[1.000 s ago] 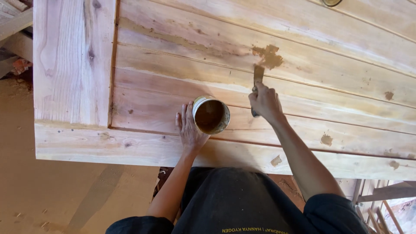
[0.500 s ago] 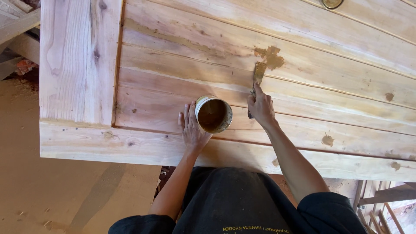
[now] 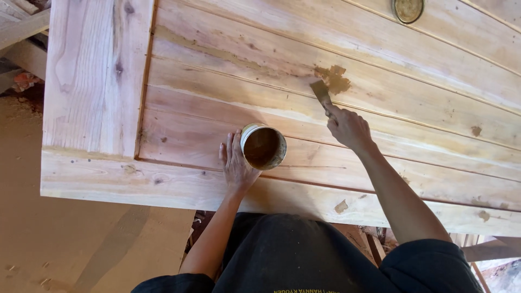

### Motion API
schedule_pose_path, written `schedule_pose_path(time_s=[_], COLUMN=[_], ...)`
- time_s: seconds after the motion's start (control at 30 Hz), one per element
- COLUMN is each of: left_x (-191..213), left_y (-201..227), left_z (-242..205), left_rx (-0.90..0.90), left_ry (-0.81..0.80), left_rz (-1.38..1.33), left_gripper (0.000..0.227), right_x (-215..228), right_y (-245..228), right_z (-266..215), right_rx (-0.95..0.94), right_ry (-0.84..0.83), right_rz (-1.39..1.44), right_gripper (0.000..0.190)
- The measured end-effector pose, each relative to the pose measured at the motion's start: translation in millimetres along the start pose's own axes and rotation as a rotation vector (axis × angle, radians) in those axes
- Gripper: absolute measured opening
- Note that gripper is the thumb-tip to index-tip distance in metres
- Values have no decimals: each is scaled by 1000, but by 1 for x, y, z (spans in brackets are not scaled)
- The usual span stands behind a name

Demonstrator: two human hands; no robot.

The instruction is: Apply wood filler to the gaps and recesses of a wooden surface using a scraper tool.

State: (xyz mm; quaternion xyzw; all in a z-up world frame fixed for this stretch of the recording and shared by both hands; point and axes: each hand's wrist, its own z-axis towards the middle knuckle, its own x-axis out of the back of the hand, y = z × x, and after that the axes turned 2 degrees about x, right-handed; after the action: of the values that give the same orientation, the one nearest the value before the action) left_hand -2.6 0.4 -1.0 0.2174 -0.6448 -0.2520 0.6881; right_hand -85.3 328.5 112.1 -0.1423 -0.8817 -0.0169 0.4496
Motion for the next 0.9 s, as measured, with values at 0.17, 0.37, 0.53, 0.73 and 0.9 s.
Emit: schedule_pose_path(time_s=[0.17, 0.37, 0.53, 0.73, 0.9], left_x=[-2, -1, -3, -2, -1], left_y=[-4, -3, -3, -3, -2], left_z=[-2, -1, -2, -2, 0], left_rx=[13, -1, -7, -20, -18], left_ry=[-5, -16, -2, -2, -9], left_rz=[2, 11, 29, 29, 37], left_gripper=[120, 119, 118, 117, 118], right_x=[15, 39, 27, 33, 49], right_y=[28, 41, 44, 64, 46], right_z=[-13, -13, 0, -6, -1], right_rx=[36, 100, 140, 91, 128], right_ry=[-103, -45, 32, -58, -21], right_rz=[-73, -146, -154, -170, -238], right_gripper=[52, 48, 46, 49, 48])
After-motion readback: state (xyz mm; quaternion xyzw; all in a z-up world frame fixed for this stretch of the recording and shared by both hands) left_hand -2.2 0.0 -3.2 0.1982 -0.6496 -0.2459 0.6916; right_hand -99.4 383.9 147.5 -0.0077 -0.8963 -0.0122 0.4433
